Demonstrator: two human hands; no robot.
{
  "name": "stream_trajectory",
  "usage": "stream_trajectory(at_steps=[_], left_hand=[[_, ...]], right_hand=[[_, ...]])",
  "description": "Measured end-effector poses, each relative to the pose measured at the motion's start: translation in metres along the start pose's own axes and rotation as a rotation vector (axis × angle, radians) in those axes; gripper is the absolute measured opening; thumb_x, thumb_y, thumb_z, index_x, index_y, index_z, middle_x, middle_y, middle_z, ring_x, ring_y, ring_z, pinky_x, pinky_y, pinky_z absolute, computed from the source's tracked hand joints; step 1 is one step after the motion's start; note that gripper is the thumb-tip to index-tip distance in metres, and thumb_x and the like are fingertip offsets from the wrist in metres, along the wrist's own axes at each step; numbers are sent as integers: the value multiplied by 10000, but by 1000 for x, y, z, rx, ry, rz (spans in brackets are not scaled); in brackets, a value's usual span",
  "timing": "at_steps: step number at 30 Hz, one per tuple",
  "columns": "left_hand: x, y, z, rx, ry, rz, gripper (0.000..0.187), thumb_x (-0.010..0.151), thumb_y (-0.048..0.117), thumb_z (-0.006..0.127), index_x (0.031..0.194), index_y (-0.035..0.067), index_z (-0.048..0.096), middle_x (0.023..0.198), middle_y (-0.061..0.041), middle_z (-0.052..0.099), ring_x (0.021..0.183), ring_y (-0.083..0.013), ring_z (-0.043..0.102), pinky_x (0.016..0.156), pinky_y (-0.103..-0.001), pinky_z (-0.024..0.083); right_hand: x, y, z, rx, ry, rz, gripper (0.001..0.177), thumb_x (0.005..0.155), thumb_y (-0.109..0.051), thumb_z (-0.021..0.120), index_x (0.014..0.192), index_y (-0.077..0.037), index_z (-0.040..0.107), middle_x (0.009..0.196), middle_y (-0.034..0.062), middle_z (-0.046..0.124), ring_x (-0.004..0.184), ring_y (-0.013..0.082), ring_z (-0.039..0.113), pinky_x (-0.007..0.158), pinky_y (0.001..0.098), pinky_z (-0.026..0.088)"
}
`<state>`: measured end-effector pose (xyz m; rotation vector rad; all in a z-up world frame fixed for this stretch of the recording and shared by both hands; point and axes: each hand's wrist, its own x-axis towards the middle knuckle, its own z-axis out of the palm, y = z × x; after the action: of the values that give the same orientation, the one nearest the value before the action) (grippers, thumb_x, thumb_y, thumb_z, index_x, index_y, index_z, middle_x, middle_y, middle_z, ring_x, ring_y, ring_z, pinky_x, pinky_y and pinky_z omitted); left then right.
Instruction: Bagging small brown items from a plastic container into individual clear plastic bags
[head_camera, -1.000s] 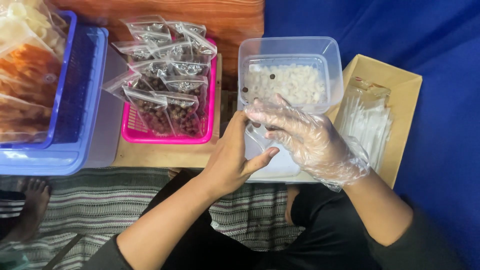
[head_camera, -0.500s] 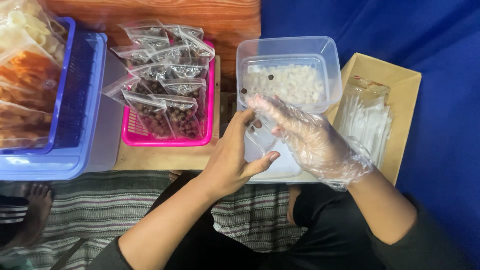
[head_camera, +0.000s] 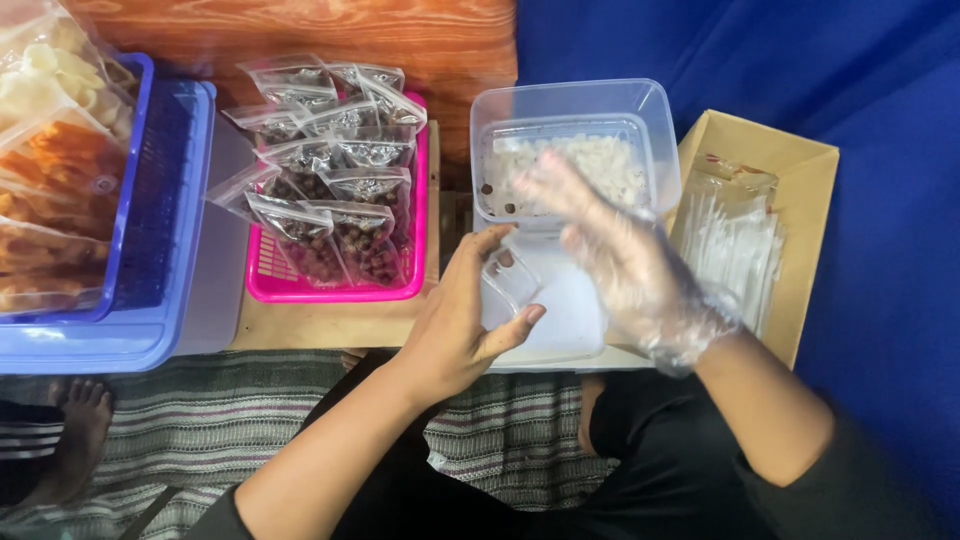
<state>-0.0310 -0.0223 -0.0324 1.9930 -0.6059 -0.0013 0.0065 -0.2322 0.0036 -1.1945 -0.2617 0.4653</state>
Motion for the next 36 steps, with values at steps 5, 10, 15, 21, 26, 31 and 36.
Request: stream_trajectory(at_steps=[5,10,15,21,26,31,36], left_hand=[[1,4,-13,-55,-1,-176,688,976,362,638,1472,-6,335,1121,-213,545,1055,-479,597,881,-630,507],[-6,-4,-17,-47,-1,-216,684,977,373,632,1480,17,336,1130,-189,536,1099,-465,583,930,-616,493],[-4,4,-23,-56,0,-260,701,972,389,625,1493,22,331,1158,-211,552,1154,-490,582,953,-633,480],[-4,-4,-27,-54,7,-261,721,957,401,631,1489,19,330,1149,-211,559,1121,-481,590,947,-622,483],[0,0,-30,-93,12,-243,715,955,389,643,1470,-17,360,1123,-232,567,1103,-483,597,932,-626,487],[-3,-2,-31,-84,20,-232,739,941,424,632,1465,-8,344,1260,-188,520,1124,-358,578,994,-512,470],[-5,-1,-34,-77,2,-231,763,937,455,600,1463,-24,324,1336,-168,497,1161,-258,557,1056,-414,462]], right_hand=[[16,1,-27,-805,177,6,577,1033,-31,470,1594,-86,351,1557,151,486,1429,316,456,1215,510,298],[49,33,-82,-1119,206,347,410,1089,-281,456,1463,-154,567,1401,120,637,1309,360,572,1111,542,431],[82,78,-125,-1230,137,419,374,1065,-106,443,1377,-48,640,1207,264,716,1183,433,661,1026,554,511],[121,81,-139,-1177,97,423,490,986,-86,449,1461,-109,567,1379,245,625,1329,430,534,1134,571,418],[136,83,-117,-1183,35,455,548,941,-88,440,1475,-127,553,1433,206,597,1368,403,507,1175,549,385],[164,121,-118,-1187,-41,446,516,976,-156,469,1486,-181,545,1496,143,553,1361,370,520,1117,469,413],[174,126,-94,-1206,-169,429,490,954,-156,463,1412,-250,607,1405,46,644,1056,278,691,980,366,494]])
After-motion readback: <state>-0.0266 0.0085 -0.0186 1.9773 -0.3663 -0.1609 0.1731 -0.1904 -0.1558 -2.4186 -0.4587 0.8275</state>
